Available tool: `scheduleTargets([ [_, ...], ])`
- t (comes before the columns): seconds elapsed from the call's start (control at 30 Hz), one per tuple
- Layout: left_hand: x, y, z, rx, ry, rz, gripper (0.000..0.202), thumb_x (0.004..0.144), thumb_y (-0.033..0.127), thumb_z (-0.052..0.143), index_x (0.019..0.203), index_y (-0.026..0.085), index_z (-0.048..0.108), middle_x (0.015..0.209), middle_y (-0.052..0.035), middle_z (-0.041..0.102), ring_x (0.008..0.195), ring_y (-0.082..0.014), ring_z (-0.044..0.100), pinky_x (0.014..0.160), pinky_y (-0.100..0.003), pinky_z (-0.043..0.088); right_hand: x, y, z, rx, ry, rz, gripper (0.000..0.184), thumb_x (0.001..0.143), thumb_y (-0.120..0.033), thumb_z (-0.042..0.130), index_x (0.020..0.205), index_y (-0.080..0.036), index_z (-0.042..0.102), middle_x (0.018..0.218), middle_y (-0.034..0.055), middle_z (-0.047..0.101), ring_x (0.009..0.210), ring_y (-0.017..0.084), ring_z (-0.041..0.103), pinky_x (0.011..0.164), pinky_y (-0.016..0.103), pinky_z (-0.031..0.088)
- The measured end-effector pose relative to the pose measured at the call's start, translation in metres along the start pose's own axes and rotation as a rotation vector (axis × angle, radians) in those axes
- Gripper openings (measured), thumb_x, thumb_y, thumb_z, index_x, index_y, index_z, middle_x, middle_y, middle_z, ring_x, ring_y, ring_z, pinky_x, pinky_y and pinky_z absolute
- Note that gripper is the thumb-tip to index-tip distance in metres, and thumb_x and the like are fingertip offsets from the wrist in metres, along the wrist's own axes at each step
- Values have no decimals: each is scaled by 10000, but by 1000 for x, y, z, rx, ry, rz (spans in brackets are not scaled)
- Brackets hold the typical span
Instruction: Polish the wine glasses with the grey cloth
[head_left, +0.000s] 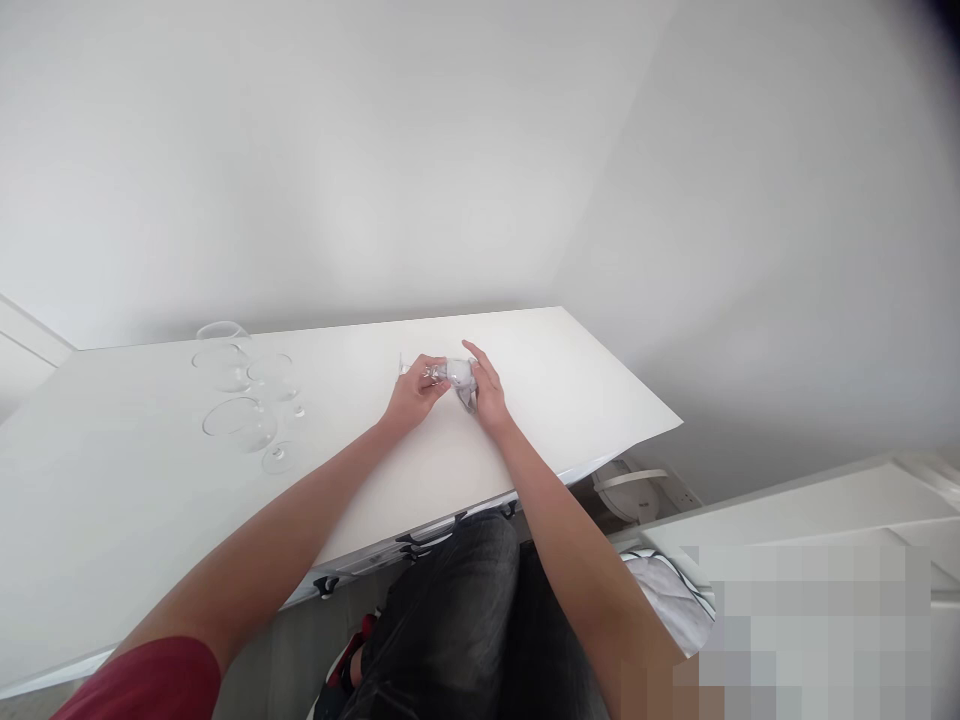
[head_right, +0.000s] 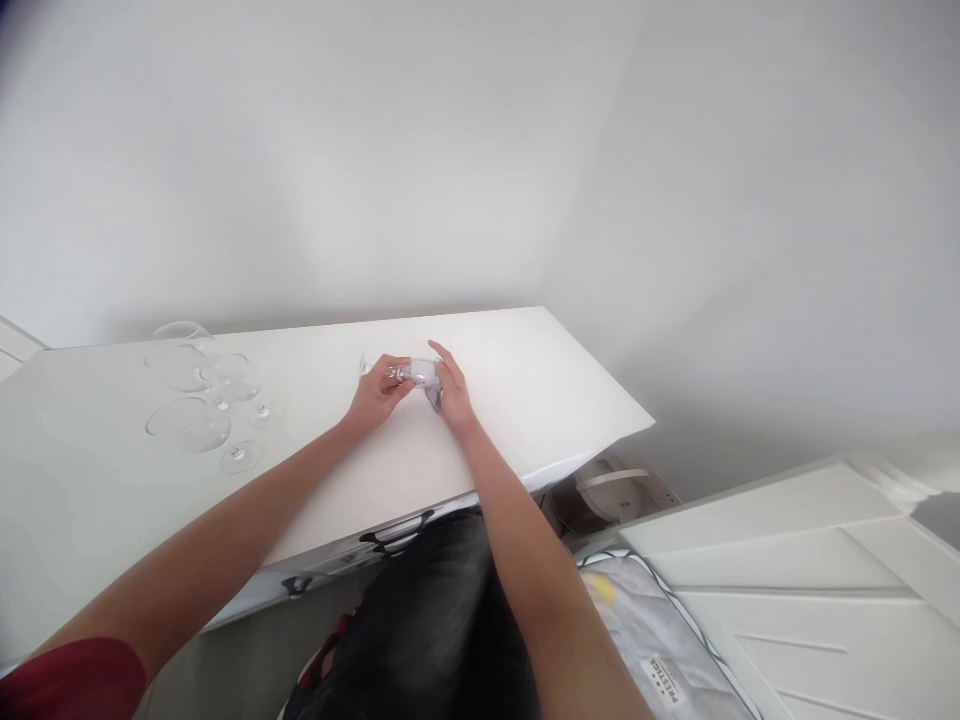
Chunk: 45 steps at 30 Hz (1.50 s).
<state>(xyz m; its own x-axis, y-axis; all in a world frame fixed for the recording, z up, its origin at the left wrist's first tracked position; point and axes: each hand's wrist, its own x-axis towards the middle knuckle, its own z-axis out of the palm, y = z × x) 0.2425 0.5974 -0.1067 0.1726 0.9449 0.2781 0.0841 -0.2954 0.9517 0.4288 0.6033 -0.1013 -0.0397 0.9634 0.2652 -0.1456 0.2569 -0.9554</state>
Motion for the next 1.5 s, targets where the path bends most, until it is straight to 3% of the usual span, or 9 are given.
scheduleTargets([
  [0.17, 0, 0, -1, 34, -15, 31, 518, 873, 600, 789, 1216, 249, 623, 1256, -94, 730, 960, -219, 727, 936, -383, 571, 0, -2, -3, 36, -128, 47, 491, 965, -600, 612, 1308, -268, 729, 925, 23, 664, 780, 178, 564, 723, 301, 487],
  [0.33, 7, -2, 1, -97, -27, -30, 547, 883, 612, 782, 1260, 262, 596, 1366, -108, 683, 969, -196, 695, 943, -380, 558, 5, -3, -3, 198, 15, 70, 373, 906, -560, 682, 1109, -250, 726, 803, 4, 568, 674, 158, 495, 600, 284, 402],
  [0.6, 6, -5, -2, -221, -18, -57, 681, 878, 643, 782, 1403, 257, 586, 1166, -78, 730, 1145, -250, 696, 1116, -456, 535, -2, -4, 3, -60, -135, -80, 622, 782, -515, 866, 1320, -267, 675, 1120, 49, 673, 909, 205, 609, 821, 343, 535],
  [0.77, -4, 4, 6, -385, -310, -79, 841, 875, 630, 810, 1598, 343, 489, 1444, -133, 695, 1440, -331, 609, 1188, -516, 507, 10, 4, -13, 147, 190, -68, 560, 750, -430, 867, 1228, -255, 632, 1004, 27, 678, 915, 202, 641, 852, 338, 548],
  [0.87, -2, 5, -1, -448, -387, -127, 697, 879, 725, 750, 1384, 249, 686, 1143, -163, 803, 1119, -340, 769, 995, -514, 612, 14, 7, -26, 354, 381, -36, 538, 747, -371, 812, 1227, -280, 586, 1050, 30, 688, 950, 207, 671, 846, 356, 570],
  [1.0, 9, -2, -16, -554, -41, -228, 598, 924, 789, 628, 960, 199, 715, 646, -29, 636, 563, -163, 583, 595, -341, 560, 15, 7, -32, 508, 498, -8, 396, 798, -382, 740, 1160, -305, 599, 978, 6, 661, 869, 195, 672, 741, 352, 587],
  [1.07, 12, -4, -16, -559, -29, -314, 591, 935, 778, 623, 922, 193, 708, 686, -30, 629, 583, -147, 562, 583, -317, 537, 14, 7, -29, 484, 463, -25, 349, 816, -411, 779, 1096, -295, 605, 927, -8, 636, 822, 175, 650, 718, 332, 583],
  [1.3, 0, 8, -2, -436, -551, -398, 497, 883, 630, 792, 1029, 156, 795, 944, -155, 777, 801, -252, 739, 893, -499, 606, 8, 5, -10, 200, 202, -66, 482, 863, -561, 825, 1208, -272, 653, 899, -6, 644, 775, 141, 618, 720, 284, 556],
  [1.5, 0, 9, -7, -398, -507, -330, 327, 884, 478, 828, 845, 171, 723, 717, -37, 609, 706, -174, 629, 770, -378, 573, 22, 15, -24, 503, 466, 16, 437, 928, -579, 732, 1171, -219, 678, 1090, 84, 767, 1045, 226, 746, 873, 380, 652],
])
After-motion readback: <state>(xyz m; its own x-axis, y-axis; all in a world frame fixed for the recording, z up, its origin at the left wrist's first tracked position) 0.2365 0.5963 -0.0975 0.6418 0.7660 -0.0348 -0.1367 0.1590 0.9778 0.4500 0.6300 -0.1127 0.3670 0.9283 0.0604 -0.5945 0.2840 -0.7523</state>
